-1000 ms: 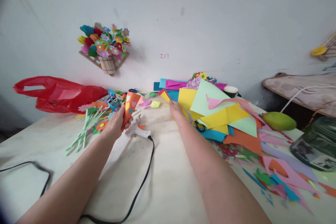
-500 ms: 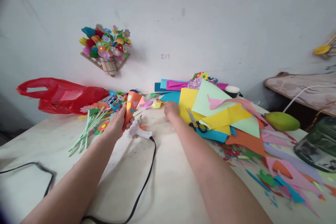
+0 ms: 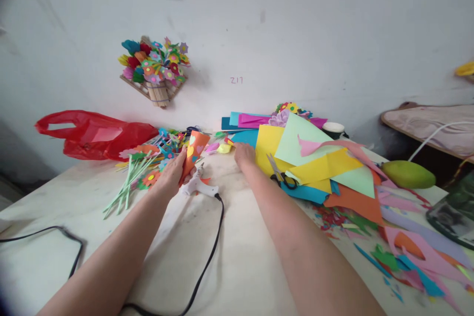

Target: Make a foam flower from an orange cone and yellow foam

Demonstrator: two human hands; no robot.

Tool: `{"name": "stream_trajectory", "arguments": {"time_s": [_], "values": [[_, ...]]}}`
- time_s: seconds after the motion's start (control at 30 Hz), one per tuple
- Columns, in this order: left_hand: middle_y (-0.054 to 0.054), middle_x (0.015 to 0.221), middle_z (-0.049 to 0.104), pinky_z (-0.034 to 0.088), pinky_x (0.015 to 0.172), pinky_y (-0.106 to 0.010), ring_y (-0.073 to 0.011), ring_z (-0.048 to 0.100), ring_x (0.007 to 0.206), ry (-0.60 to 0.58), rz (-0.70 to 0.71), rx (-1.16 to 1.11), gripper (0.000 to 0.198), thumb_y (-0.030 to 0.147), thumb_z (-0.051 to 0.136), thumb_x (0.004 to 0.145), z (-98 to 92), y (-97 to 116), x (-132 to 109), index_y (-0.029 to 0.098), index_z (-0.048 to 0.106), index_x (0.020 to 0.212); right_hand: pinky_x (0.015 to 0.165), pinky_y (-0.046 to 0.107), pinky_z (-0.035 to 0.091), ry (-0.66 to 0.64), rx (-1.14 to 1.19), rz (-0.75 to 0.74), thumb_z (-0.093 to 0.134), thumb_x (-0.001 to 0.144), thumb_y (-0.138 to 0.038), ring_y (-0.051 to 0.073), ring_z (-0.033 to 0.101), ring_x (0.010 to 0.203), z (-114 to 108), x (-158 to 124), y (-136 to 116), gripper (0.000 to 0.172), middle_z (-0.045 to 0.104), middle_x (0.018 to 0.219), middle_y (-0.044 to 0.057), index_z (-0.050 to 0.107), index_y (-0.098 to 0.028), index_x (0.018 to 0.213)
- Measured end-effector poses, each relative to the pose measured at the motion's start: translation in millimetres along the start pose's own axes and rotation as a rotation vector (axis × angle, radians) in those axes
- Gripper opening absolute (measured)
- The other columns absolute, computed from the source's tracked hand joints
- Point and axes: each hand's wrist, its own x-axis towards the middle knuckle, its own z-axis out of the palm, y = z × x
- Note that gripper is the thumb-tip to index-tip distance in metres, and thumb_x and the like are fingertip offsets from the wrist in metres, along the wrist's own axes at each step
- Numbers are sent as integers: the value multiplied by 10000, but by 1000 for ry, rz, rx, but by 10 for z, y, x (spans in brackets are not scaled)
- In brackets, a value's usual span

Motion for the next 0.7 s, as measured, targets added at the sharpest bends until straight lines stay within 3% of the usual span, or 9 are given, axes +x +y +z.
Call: {"name": "stream_trajectory", "arguments": {"time_s": [0.33,0.7], "values": [[-2,397,462,238,325,-205,-62,330,296,9,-11,87,551,630,341,802,-20,38,-15,166,452,526,750,277,444,33,85,73,385,880,-209,199,612,948,85,111,137,364,669,1079,24,595,-295,1165],[-12,406,485,243,334,-219,-72,337,299,15,-4,117,567,659,337,782,-59,-53,46,168,481,537,739,286,438,-9,71,72,365,883,-221,212,607,957,4,96,117,356,672,1045,28,583,-292,1155]]}}
